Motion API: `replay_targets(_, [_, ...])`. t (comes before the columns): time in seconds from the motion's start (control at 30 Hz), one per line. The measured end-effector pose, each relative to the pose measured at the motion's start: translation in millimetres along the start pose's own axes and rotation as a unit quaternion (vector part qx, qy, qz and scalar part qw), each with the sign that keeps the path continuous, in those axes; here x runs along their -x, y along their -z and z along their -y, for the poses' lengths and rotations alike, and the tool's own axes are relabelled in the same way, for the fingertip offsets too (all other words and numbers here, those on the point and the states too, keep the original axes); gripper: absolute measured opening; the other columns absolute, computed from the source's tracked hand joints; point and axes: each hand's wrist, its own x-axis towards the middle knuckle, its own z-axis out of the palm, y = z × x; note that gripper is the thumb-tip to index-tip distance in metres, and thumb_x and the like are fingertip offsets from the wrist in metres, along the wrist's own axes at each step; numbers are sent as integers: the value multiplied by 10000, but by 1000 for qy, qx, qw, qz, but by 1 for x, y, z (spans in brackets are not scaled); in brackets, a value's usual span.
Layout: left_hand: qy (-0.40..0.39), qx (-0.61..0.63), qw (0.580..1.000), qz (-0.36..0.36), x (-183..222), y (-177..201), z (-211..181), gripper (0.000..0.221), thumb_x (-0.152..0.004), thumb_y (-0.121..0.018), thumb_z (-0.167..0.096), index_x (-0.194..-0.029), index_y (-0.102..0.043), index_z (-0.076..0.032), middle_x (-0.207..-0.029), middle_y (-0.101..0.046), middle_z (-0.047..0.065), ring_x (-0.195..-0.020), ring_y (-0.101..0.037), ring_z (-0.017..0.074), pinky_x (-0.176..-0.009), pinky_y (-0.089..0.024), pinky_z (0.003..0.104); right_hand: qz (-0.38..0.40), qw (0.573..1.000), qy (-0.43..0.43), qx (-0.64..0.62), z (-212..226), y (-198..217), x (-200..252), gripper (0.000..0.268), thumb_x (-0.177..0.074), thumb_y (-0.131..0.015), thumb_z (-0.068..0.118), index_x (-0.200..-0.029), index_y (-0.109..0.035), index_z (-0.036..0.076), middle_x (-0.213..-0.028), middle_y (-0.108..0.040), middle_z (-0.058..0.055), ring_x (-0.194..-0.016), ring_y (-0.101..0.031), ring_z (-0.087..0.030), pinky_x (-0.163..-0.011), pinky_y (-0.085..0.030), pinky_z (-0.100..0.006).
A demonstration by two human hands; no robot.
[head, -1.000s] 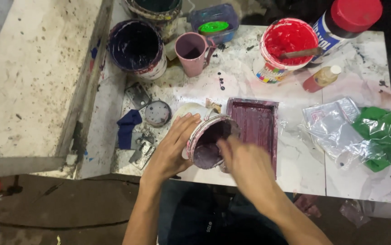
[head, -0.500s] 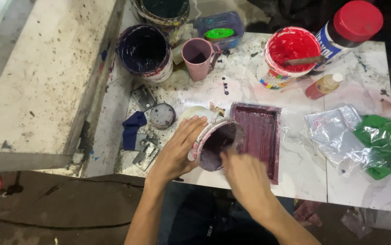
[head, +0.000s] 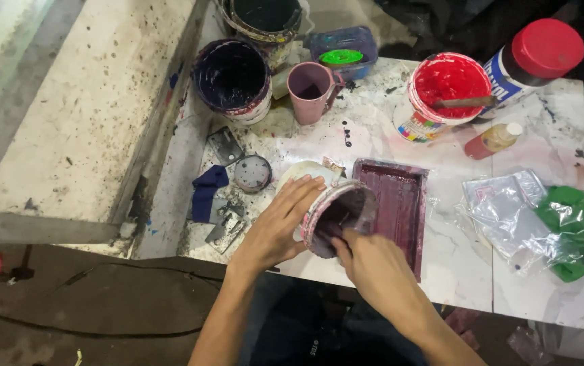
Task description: Stirring ink in a container using a tool and adding liquid from a pitcher to mix it.
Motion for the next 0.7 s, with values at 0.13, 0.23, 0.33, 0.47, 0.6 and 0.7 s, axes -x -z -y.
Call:
replay_targets(0.13, [13,-3,1000,-11,2,-2,0,912,-882,-884,-177,-1556,-297,3,-1611,-399,196,-1519,-408,375,-1316,-278,585,-54,998,18,-18,-4,0,-13,293,-1041,-576,355,-968,-664,85,-620,-703,-177,-593,-693,-438,-547,-522,-511])
replay_targets(0.23, [22,-9,1000,-15,7,-2,1,993,-808,-925,-82,-1559,-282,8,-1618,-391,195,-1525,-403,372,-1316,-281,577,-137,989,-31,55,-8,-3,-13,337,-1078,-484,372,-1071,-612,61,-603,-662,-156,-541,-673,-458,-480,-506,-578])
replay_targets(0.33, [4,-10,1000,-21,5,-4,7,1117,-757,-991,-136,-1581,-247,-7,-1636,-368,199,-1540,-390,377,-1322,-280,588,-98,987,-79,102,-7,-2,-11,360,-1076,-458,418,-1114,-627,102,-699,-712,-196,-652,-721,-481,-585,-561,-607])
replay_targets(0.47, [1,-6,1000,-24,5,-7,1,991,-845,-931,-161,-1571,-277,0,-1625,-384,193,-1527,-405,373,-1311,-293,599,-16,1000,1,15,0,2,-7,262,-1046,-518,341,-1032,-628,103,-712,-714,-176,-662,-699,-456,-618,-552,-566])
replay_targets(0.6, [0,-5,1000,-29,3,-2,-2,894,-893,-876,-125,-1557,-294,16,-1614,-386,205,-1523,-399,387,-1311,-288,605,-88,995,-50,-25,-4,7,-13,357,-1054,-511,419,-1002,-648,94,-709,-733,-195,-704,-716,-471,-676,-531,-587])
replay_targets(0.7, [-1,-15,1000,-27,3,-4,0,995,-815,-946,-129,-1556,-297,11,-1607,-397,220,-1516,-408,400,-1309,-291,597,-123,986,-85,70,-15,-8,-11,348,-1060,-480,403,-1165,-629,107,-716,-717,-219,-663,-700,-510,-606,-542,-613])
